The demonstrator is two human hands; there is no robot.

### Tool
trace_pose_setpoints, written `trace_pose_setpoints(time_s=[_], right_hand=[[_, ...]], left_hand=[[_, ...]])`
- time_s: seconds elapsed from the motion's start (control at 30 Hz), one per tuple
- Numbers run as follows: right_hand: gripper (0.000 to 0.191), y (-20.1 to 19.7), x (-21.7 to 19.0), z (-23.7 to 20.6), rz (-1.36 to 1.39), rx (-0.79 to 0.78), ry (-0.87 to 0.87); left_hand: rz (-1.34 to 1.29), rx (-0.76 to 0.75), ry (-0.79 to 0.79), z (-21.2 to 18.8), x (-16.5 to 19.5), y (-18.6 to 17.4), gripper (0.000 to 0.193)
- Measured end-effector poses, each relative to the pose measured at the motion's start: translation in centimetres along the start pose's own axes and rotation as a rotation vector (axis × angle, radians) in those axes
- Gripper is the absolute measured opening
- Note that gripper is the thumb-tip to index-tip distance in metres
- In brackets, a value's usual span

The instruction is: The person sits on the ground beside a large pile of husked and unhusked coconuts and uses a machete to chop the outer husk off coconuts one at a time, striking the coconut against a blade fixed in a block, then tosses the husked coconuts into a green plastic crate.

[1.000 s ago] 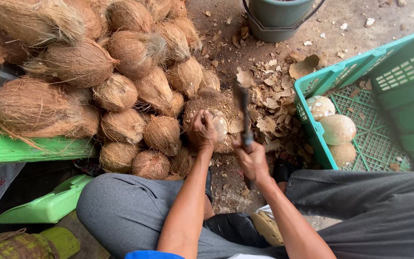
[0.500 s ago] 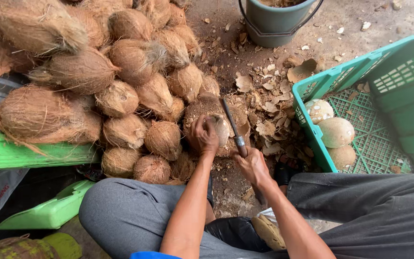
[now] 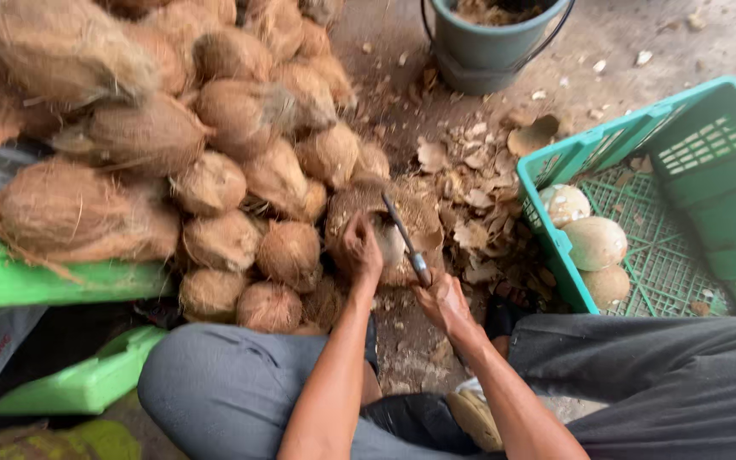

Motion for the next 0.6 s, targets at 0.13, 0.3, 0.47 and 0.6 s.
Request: trace_pose_setpoints(time_s=[0.13, 0.3, 0.47, 0.6], right_hand=[[0.029, -2.1, -1.6, 0.0, 0.059, -0.114, 0.053], [0.039, -3.1, -1.6, -0.7, 0.23, -0.025, 0.125], [0.043, -0.4, -0.6, 0.0, 0.21, -0.13, 0.166], [0.015, -1.2, -0.1, 0.3, 0.166, -0.102, 0.239]], left_hand=[[0.002, 0.137, 0.063, 0.2, 0.5, 1.7, 0.054], [0.072, 0.154, 0.107, 0.7, -1.7, 2.6, 0.045], [0.04, 0.176, 0.157, 0.6, -2.0, 2.2, 0.042], [0.097, 0.157, 0.118, 0.7, -1.2, 1.7, 0.041]])
Point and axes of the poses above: each hand's wrist, its own z-axis towards the middle knuckle, its own y-axis out of the palm, x = y × z, the point moved 1 cm from there along z, towards the middle knuckle, and after that the axes turned 5 degrees about y, right-handed, at the moved point
